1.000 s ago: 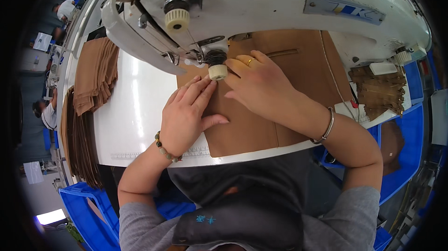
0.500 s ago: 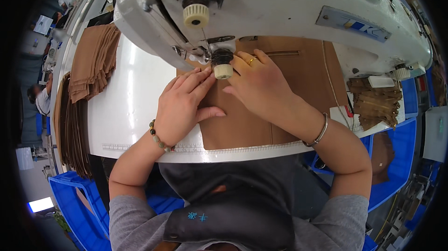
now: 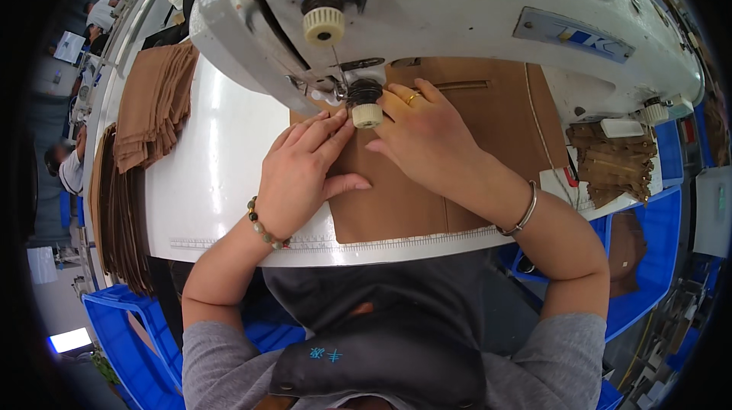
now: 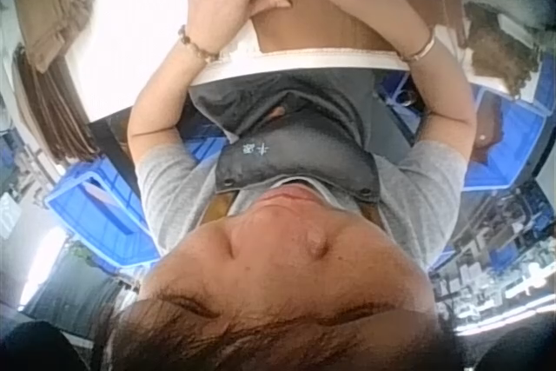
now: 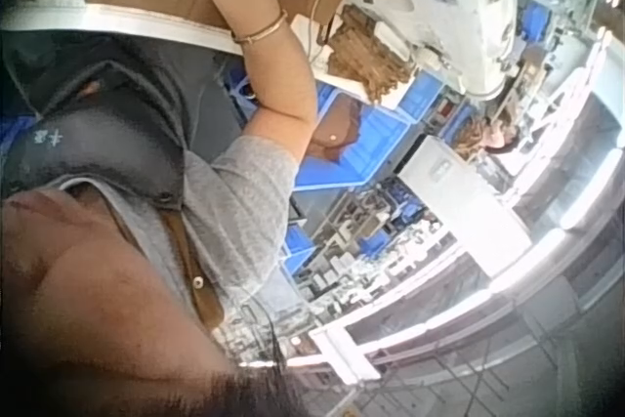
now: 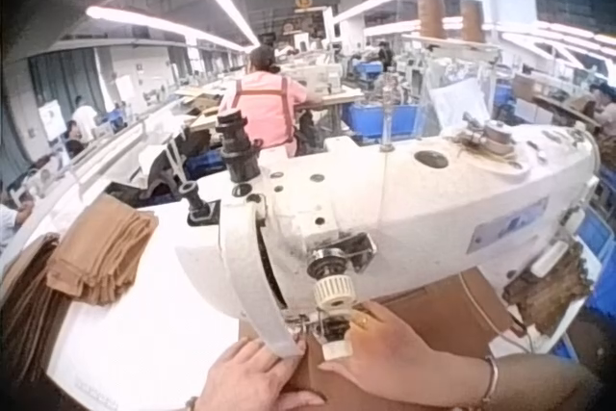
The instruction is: Sewing a zipper and assembling a leather pouch using an industrial sewing machine.
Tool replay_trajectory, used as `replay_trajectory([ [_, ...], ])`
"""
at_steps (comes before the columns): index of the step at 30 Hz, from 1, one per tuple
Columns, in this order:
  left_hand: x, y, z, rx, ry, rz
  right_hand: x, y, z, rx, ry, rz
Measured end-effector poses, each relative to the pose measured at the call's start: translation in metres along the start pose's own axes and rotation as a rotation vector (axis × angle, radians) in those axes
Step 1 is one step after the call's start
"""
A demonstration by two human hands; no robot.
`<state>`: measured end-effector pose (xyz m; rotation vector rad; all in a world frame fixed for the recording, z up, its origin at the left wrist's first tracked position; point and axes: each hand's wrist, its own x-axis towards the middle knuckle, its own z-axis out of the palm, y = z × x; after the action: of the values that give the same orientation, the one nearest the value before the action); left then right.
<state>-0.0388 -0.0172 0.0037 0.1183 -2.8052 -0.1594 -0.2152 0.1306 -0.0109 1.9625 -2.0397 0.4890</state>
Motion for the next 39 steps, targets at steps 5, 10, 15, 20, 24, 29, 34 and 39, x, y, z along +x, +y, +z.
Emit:
replay_trajectory([
  [5, 0.000, 0.000, 0.001, 0.012, -0.006, -0.008, -0.002, 0.002, 0.002, -0.021, -0.020, -0.001],
  [10, 0.000, -0.001, 0.002, 0.029, -0.001, -0.004, 0.001, 0.000, -0.001, 0.000, -0.003, 0.007],
  [15, 0.002, -0.003, 0.003, 0.021, 0.004, 0.002, 0.007, 0.009, -0.028, 0.093, -0.024, 0.064],
  [20, 0.000, -0.004, 0.004, -0.036, -0.058, -0.024, 0.016, 0.030, -0.040, 0.090, 0.361, 0.327],
  [24, 0.000, -0.003, 0.004, -0.034, -0.049, -0.028, 0.013, 0.031, -0.034, 0.156, 0.362, 0.374],
  [29, 0.000, 0.000, 0.002, 0.032, 0.017, -0.003, 0.013, 0.034, -0.029, 0.156, 0.384, 0.370],
  [34, 0.000, -0.001, 0.003, 0.001, 0.019, -0.012, 0.011, 0.043, -0.034, 0.209, 0.408, 0.246],
  [39, 0.000, -0.002, 0.004, -0.004, 0.028, -0.020, 0.002, 0.046, -0.040, 0.114, 0.183, 0.246],
])
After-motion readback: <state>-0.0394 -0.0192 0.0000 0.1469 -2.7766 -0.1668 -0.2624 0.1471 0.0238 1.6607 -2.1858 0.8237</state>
